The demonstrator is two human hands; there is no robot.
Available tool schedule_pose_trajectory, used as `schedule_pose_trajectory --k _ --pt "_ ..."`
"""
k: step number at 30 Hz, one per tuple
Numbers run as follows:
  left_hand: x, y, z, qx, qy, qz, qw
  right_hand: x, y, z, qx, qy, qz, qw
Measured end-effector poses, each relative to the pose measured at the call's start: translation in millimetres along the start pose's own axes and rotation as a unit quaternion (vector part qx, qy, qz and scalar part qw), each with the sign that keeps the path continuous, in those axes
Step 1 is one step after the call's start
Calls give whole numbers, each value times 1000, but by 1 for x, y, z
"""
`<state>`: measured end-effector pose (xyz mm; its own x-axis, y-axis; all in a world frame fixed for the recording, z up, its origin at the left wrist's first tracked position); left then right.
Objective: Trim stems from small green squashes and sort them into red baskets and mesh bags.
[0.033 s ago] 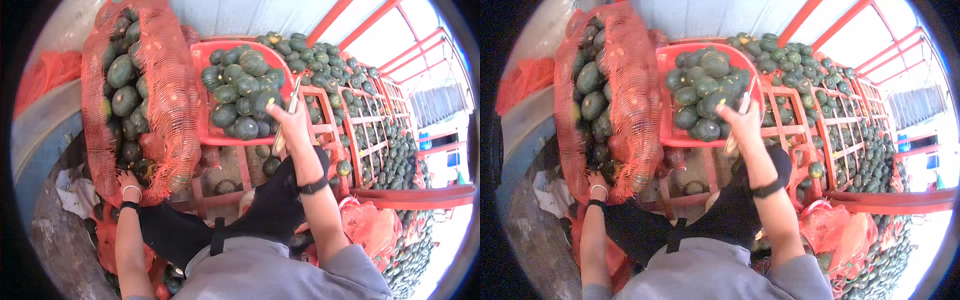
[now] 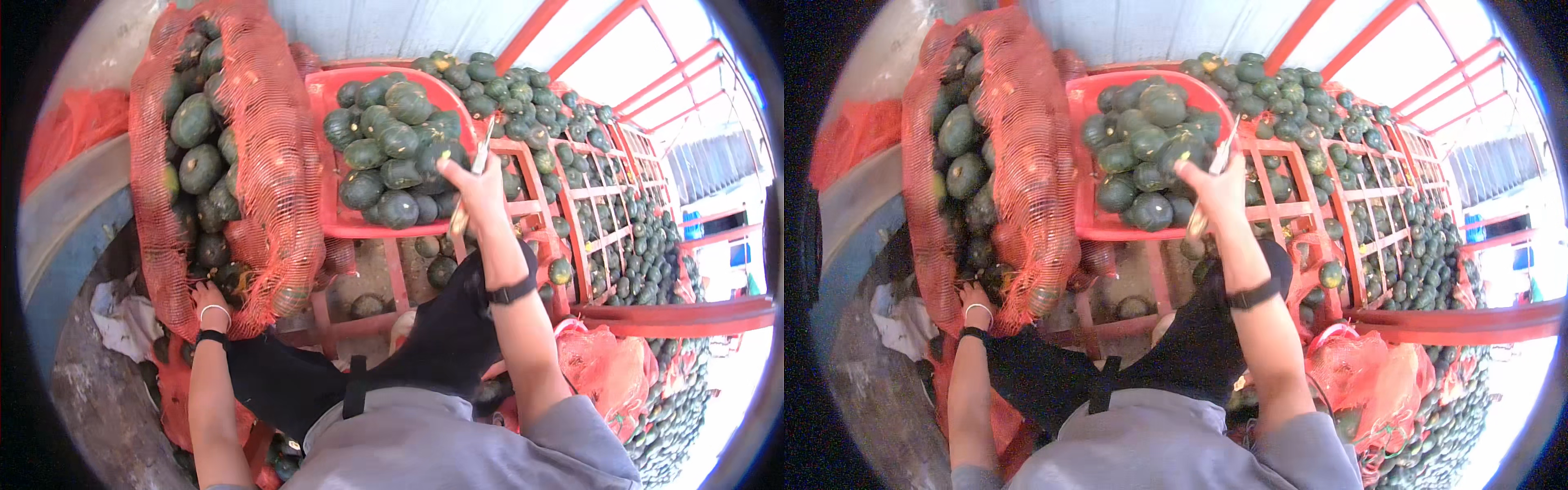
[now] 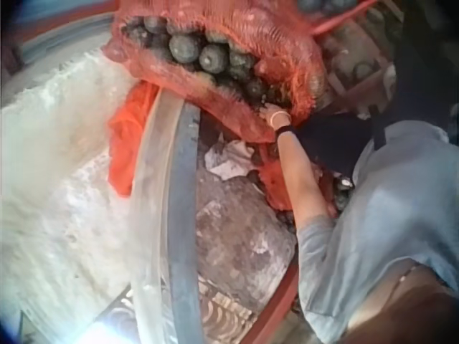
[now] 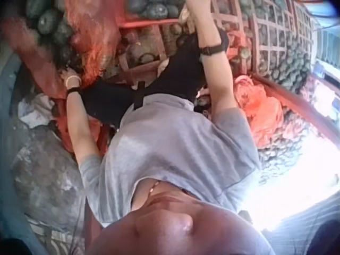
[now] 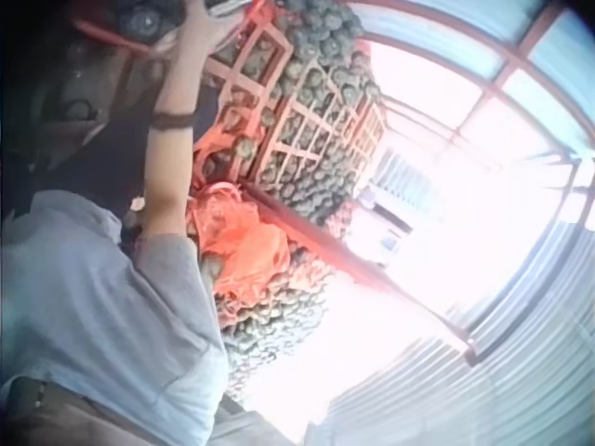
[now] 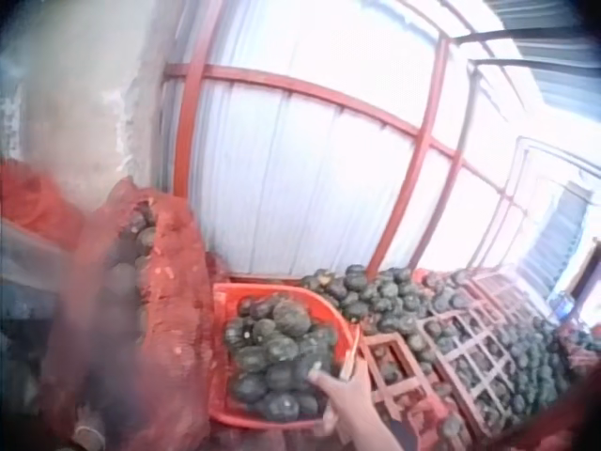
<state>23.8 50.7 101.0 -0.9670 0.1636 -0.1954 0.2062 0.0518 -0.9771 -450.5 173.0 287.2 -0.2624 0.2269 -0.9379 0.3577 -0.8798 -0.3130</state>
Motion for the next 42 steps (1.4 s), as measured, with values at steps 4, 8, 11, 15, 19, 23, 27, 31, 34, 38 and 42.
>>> schedule_pose_trajectory --k 4,8,11,15,19,23,27,31,34,38,42 --pt "-3 27 12 -3 -39 13 999 18 -2 62 77 -88 -262 958" --pt "-55 94 30 -45 25 207 977 87 37 98 50 -234 -413 879" --pt "-23 49 40 -139 41 -44 989 153 16 127 -54 -329 -428 840" --pt "-23 8 12 -3 57 46 997 127 27 114 -115 -250 -320 906" --pt "-23 -50 -1 -62 93 28 993 106 21 119 -101 -120 -329 931" --pt "-39 -72 -4 -22 -29 -210 977 60 16 94 -111 -72 -227 965" --pt "-51 -79 -9 14 -127 -466 876 19 22 45 -186 -114 -165 962" --pt "-22 -107 -35 -147 -211 -941 218 -15 35 -37 -283 -175 -155 930" --pt "2 -128 -49 -128 -193 -947 221 -41 50 -101 -393 -237 -134 878" --pt "27 -142 -59 -200 -215 -951 99 -46 71 -152 -433 -435 -105 782" --pt "45 -165 -75 -165 -246 -949 102 -59 85 -168 -436 -531 -135 714"
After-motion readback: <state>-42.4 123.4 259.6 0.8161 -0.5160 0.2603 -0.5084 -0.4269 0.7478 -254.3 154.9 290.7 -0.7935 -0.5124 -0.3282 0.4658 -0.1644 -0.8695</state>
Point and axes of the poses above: each hand's wrist, its own z-axis towards the middle knuckle, its own y-axis out of the palm, x = y × z, the point moved 1 cm from there along z, towards the middle knuckle, and after that the axes turned 13 degrees about x, right-handed, at the moved point
